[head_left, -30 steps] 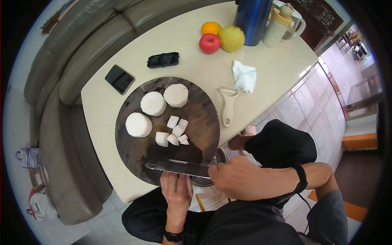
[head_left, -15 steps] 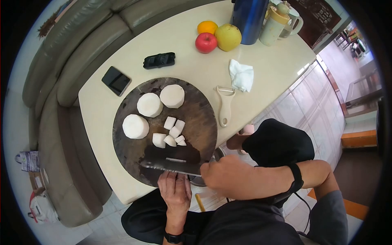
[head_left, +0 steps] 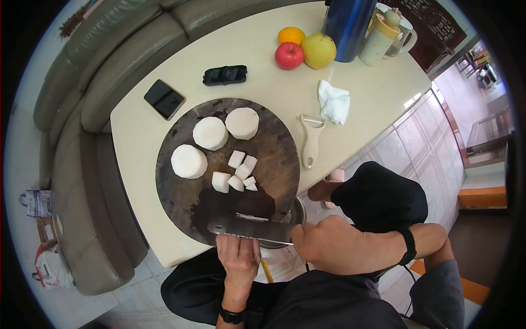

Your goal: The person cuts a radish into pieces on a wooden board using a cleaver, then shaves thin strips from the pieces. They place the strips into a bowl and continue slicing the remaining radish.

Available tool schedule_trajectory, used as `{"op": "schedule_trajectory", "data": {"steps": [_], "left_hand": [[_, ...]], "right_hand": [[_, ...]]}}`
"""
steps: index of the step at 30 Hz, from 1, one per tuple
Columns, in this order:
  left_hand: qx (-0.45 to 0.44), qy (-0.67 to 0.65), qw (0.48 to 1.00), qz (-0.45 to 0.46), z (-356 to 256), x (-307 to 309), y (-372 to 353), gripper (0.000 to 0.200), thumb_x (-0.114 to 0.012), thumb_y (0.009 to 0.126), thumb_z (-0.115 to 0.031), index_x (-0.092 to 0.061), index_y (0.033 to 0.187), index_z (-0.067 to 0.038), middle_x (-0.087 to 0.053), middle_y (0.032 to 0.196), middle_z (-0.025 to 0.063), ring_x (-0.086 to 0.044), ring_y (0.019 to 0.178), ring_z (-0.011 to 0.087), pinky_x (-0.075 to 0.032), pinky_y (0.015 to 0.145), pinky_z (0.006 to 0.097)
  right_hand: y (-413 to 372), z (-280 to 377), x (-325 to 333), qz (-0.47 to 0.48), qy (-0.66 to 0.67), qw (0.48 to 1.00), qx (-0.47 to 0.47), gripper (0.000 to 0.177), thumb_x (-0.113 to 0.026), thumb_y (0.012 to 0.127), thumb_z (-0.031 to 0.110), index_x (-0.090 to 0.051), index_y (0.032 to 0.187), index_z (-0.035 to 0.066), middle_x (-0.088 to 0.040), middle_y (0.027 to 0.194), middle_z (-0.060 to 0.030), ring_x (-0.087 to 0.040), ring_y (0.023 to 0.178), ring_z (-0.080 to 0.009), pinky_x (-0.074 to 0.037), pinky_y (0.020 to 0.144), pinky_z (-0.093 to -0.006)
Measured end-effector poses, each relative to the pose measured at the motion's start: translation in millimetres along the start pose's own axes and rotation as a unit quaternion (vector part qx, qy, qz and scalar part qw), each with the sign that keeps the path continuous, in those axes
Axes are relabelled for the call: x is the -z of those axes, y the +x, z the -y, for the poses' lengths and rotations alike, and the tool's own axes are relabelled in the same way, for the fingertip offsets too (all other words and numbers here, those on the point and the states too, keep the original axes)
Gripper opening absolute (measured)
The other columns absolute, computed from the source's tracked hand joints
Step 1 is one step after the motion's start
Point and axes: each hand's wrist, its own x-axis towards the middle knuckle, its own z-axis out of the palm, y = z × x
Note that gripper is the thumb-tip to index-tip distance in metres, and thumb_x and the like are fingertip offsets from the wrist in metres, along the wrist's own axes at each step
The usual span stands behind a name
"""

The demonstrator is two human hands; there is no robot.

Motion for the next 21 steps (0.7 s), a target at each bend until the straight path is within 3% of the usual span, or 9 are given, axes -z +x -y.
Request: {"op": "schedule_trajectory", "data": {"steps": [2,4,11,14,16,21], "left_hand": [[-0.005,0.003,1.0,-0.001,0.3,0.7,2.2,0.026,-0.068,0.065,0.007,-0.064,0.091,0.006,-0.061,0.098,0.0198,-0.058,0.092,0.0399,-0.047,0.08,0.046],[-0.013,0.004,1.0,0.0,0.4,0.9,2.0,0.027,-0.069,0.065,0.007,-0.064,0.092,0.006,-0.061,0.098,0.02,-0.058,0.092,0.04,-0.048,0.079,0.046],[-0.011,0.007,1.0,-0.028,1.9,-2.8,-3.1,0.025,-0.068,0.067,0.007,-0.065,0.092,0.006,-0.061,0.097,0.0194,-0.059,0.089,0.039,-0.049,0.08,0.0443],[-0.007,0.004,1.0,-0.027,1.2,-2.7,-0.3,0.024,-0.069,0.067,0.005,-0.066,0.091,0.005,-0.062,0.096,0.0184,-0.06,0.088,0.0381,-0.049,0.081,0.0456],[-0.011,0.0,1.0,-0.024,1.3,-2.4,0.9,0.023,-0.07,0.067,0.004,-0.065,0.09,0.005,-0.062,0.096,0.0175,-0.061,0.087,0.0376,-0.049,0.081,0.047],[-0.012,-0.005,1.0,-0.016,-0.4,-0.1,2.9,0.024,-0.068,0.067,0.008,-0.065,0.091,0.007,-0.062,0.095,0.0193,-0.06,0.087,0.0377,-0.049,0.079,0.0437]], "right_hand": [[4.8,1.1,-1.3,0.003,-0.013,1.0,0.0,0.014,-0.064,0.066,0.002,-0.057,0.076,-0.006,-0.06,0.065,-0.015,-0.066,0.058,-0.0288,-0.051,0.046,-0.0364],[13.0,-2.0,-7.6,-0.022,0.007,0.998,0.059,0.02,-0.061,0.068,0.004,-0.052,0.081,-0.008,-0.057,0.064,-0.0149,-0.062,0.051,-0.0279,-0.046,0.042,-0.0363],[13.1,-7.9,-17.4,-0.051,0.02,0.997,0.049,0.022,-0.062,0.068,0.005,-0.052,0.082,-0.009,-0.057,0.066,-0.0153,-0.062,0.054,-0.0279,-0.047,0.044,-0.0372],[8.2,-3.4,-4.5,-0.042,0.027,0.998,0.047,0.023,-0.063,0.067,0.005,-0.051,0.081,-0.008,-0.057,0.065,-0.0154,-0.061,0.053,-0.0292,-0.047,0.044,-0.0383],[7.4,0.3,-1.0,0.008,0.01,1.0,0.008,0.012,-0.061,0.069,0.002,-0.057,0.076,-0.006,-0.06,0.066,-0.017,-0.066,0.061,-0.0288,-0.049,0.046,-0.0373],[10.8,-0.3,-0.4,0.022,0.013,1.0,0.014,0.012,-0.062,0.069,0.003,-0.058,0.076,-0.005,-0.061,0.07,-0.0165,-0.066,0.061,-0.0286,-0.049,0.046,-0.0369]]}}
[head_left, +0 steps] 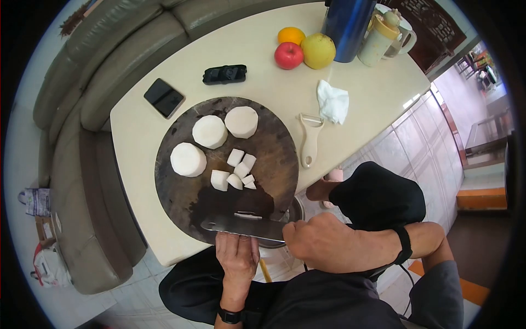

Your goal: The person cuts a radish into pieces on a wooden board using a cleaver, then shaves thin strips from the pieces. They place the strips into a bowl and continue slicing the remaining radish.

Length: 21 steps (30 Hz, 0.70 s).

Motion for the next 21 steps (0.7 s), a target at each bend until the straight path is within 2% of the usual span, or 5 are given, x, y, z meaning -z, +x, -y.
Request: {"op": "schedule_trajectory", "data": {"steps": [4,8,11,13,21], "left_hand": [[0.005,-0.007,1.0,-0.001,1.2,-1.8,-3.8,0.023,-0.068,0.067,0.008,-0.065,0.09,0.007,-0.062,0.096,0.0196,-0.061,0.089,0.0378,-0.05,0.079,0.0438],[0.003,0.01,1.0,-0.017,0.0,-3.6,-3.9,0.02,-0.069,0.068,0.006,-0.065,0.088,0.007,-0.062,0.095,0.0193,-0.061,0.09,0.0375,-0.051,0.08,0.0444],[0.008,0.01,1.0,-0.021,0.5,-3.4,-4.2,0.019,-0.069,0.069,0.005,-0.066,0.088,0.007,-0.062,0.094,0.0186,-0.061,0.089,0.037,-0.051,0.082,0.045],[0.009,0.012,1.0,-0.018,0.8,-3.0,-6.2,0.019,-0.069,0.069,0.005,-0.066,0.088,0.006,-0.062,0.093,0.0185,-0.061,0.089,0.0373,-0.051,0.082,0.0449],[0.012,-0.001,1.0,0.006,-1.0,1.0,-1.5,0.025,-0.067,0.066,0.009,-0.065,0.091,0.006,-0.061,0.097,0.0206,-0.06,0.091,0.0394,-0.05,0.079,0.0437]], "right_hand": [[5.5,-3.9,-10.8,-0.043,-0.003,0.998,0.039,0.025,-0.064,0.066,0.006,-0.052,0.083,-0.008,-0.06,0.066,-0.0178,-0.064,0.056,-0.0311,-0.047,0.045,-0.0382],[4.1,-5.1,-14.8,-0.07,0.026,0.997,0.003,0.024,-0.064,0.067,0.006,-0.052,0.084,-0.007,-0.061,0.067,-0.0176,-0.064,0.057,-0.0316,-0.048,0.046,-0.0398],[-0.4,-5.3,-5.5,-0.028,0.013,0.999,-0.013,0.025,-0.064,0.067,0.007,-0.052,0.084,-0.006,-0.06,0.066,-0.0172,-0.064,0.056,-0.0321,-0.048,0.048,-0.0406],[-3.4,-2.3,1.1,-0.041,0.024,0.999,-0.002,0.011,-0.063,0.07,0.004,-0.058,0.075,-0.004,-0.061,0.065,-0.0157,-0.066,0.06,-0.0294,-0.051,0.05,-0.0373],[1.0,4.5,-7.1,-0.024,-0.021,0.999,-0.003,0.014,-0.065,0.066,0.003,-0.058,0.076,-0.004,-0.061,0.065,-0.0139,-0.066,0.06,-0.0272,-0.051,0.048,-0.0351]]}}
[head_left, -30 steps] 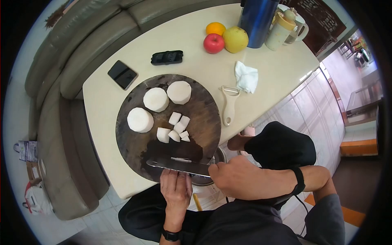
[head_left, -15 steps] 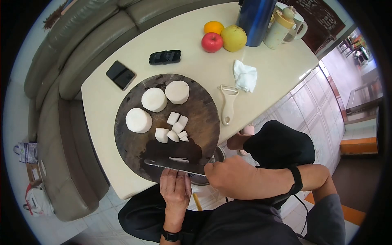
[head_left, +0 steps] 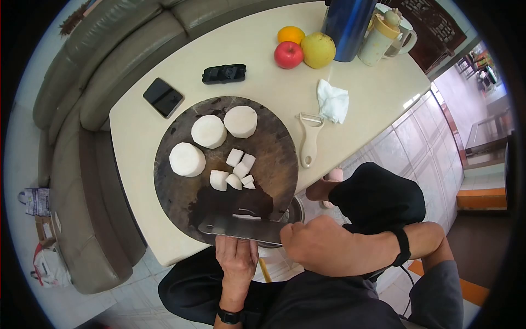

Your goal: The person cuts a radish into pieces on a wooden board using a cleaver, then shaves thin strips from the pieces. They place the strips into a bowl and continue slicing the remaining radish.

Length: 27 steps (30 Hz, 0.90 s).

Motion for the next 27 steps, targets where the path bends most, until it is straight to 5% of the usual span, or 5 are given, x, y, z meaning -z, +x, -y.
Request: {"op": "schedule_trajectory", "data": {"steps": [8,13,19,27], "left_hand": [[-0.004,0.006,1.0,-0.028,3.6,-6.5,-6.6,0.024,-0.068,0.068,0.007,-0.065,0.092,0.006,-0.061,0.097,0.0189,-0.06,0.091,0.0388,-0.05,0.081,0.0445],[0.003,0.008,1.0,-0.027,2.0,-5.5,-5.7,0.021,-0.07,0.068,0.004,-0.066,0.088,0.006,-0.062,0.094,0.019,-0.06,0.09,0.0389,-0.05,0.081,0.0464],[0.003,0.005,1.0,-0.021,1.6,-4.8,-4.7,0.02,-0.066,0.067,0.01,-0.065,0.086,0.007,-0.061,0.095,0.0194,-0.06,0.086,0.0374,-0.05,0.075,0.0438],[0.001,0.006,1.0,-0.026,1.6,-5.1,-4.7,0.019,-0.07,0.07,0.004,-0.066,0.089,0.006,-0.061,0.096,0.0177,-0.059,0.092,0.0364,-0.049,0.08,0.0458]], "right_hand": [[4.0,-10.4,-10.6,-0.047,0.042,0.998,0.018,0.02,-0.062,0.07,0.006,-0.053,0.083,-0.007,-0.061,0.069,-0.0174,-0.064,0.056,-0.0302,-0.049,0.048,-0.0386],[-5.9,-15.9,3.7,0.017,0.072,0.997,0.003,0.021,-0.061,0.071,0.007,-0.053,0.085,-0.005,-0.061,0.066,-0.0167,-0.063,0.055,-0.0332,-0.047,0.048,-0.0445],[-3.3,-13.2,10.2,0.007,0.045,0.999,0.015,0.01,-0.063,0.069,0.003,-0.06,0.075,-0.004,-0.061,0.068,-0.0151,-0.066,0.062,-0.0312,-0.05,0.049,-0.0388],[2.3,-9.6,-4.5,-0.031,0.059,0.998,-0.006,0.02,-0.062,0.07,0.005,-0.053,0.084,-0.005,-0.063,0.069,-0.0181,-0.065,0.058,-0.0338,-0.049,0.05,-0.0432]]}}
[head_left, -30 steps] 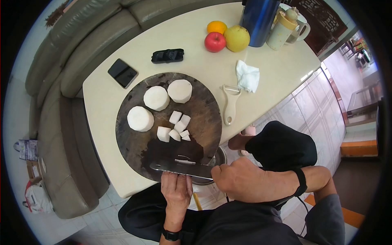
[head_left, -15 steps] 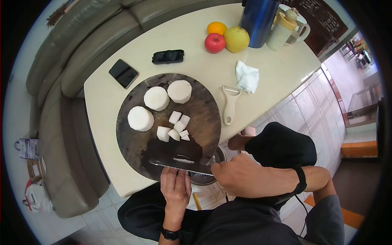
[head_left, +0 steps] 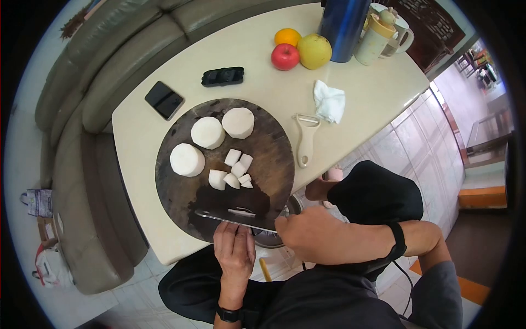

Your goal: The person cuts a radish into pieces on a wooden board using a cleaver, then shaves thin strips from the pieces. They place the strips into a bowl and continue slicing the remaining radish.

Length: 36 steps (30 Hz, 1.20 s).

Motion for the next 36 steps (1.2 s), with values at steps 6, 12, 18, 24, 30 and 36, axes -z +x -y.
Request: {"op": "schedule_trajectory", "data": {"steps": [6,12,18,24,30,36], "left_hand": [[-0.004,0.022,1.0,-0.016,-4.7,9.3,0.0,0.021,-0.074,0.07,0.002,-0.067,0.089,0.004,-0.061,0.097,0.015,-0.059,0.093,0.0334,-0.047,0.081,0.0445],[-0.02,0.034,0.999,0.009,-3.6,12.4,-7.5,0.019,-0.075,0.068,0.001,-0.067,0.085,0.003,-0.061,0.093,0.0133,-0.059,0.091,0.0316,-0.047,0.08,0.0431],[-0.024,0.032,0.999,0.015,-4.5,13.7,-2.2,0.023,-0.074,0.068,0.002,-0.068,0.09,0.004,-0.061,0.095,0.013,-0.06,0.092,0.0305,-0.047,0.08,0.0424],[-0.02,0.01,1.0,0.018,-1.4,12.1,-0.3,0.022,-0.073,0.07,0.001,-0.068,0.091,0.003,-0.062,0.095,0.0137,-0.059,0.093,0.0321,-0.046,0.084,0.0432],[-0.01,0.041,0.997,0.065,-5.5,23.2,-0.2,0.023,-0.075,0.069,0.0,-0.067,0.091,0.004,-0.06,0.097,0.0125,-0.058,0.092,0.0289,-0.046,0.08,0.042],[-0.021,0.049,0.997,0.06,-3.6,21.2,0.1,0.023,-0.075,0.069,0.0,-0.067,0.09,0.003,-0.06,0.096,0.0116,-0.058,0.091,0.0282,-0.044,0.079,0.0415]], "right_hand": [[-11.1,-1.4,15.9,0.018,0.009,1.0,-0.012,0.015,-0.064,0.066,0.003,-0.056,0.076,-0.004,-0.061,0.065,-0.0189,-0.065,0.06,-0.0333,-0.049,0.05,-0.0419],[-16.4,-1.3,14.4,0.034,0.004,0.999,0.017,0.016,-0.063,0.067,0.004,-0.055,0.077,-0.005,-0.061,0.063,-0.0194,-0.065,0.058,-0.0348,-0.049,0.049,-0.0415],[-17.6,-9.4,20.8,0.063,-0.015,0.998,0.004,0.018,-0.063,0.069,0.005,-0.055,0.081,-0.005,-0.062,0.066,-0.0194,-0.066,0.06,-0.0352,-0.051,0.05,-0.0422],[-19.9,-14.0,17.1,0.063,0.0,0.997,-0.034,0.018,-0.062,0.069,0.004,-0.054,0.083,-0.005,-0.062,0.067,-0.0193,-0.065,0.06,-0.0369,-0.05,0.051,-0.0433],[-17.1,-17.2,28.5,0.078,0.011,0.997,0.018,0.017,-0.062,0.068,0.005,-0.055,0.081,-0.005,-0.061,0.065,-0.0182,-0.064,0.058,-0.0356,-0.05,0.05,-0.0419],[-12.4,-23.4,36.9,0.09,-0.013,0.995,0.041,0.016,-0.063,0.068,0.005,-0.055,0.079,-0.005,-0.06,0.064,-0.0181,-0.064,0.059,-0.0343,-0.049,0.049,-0.0404]]}}
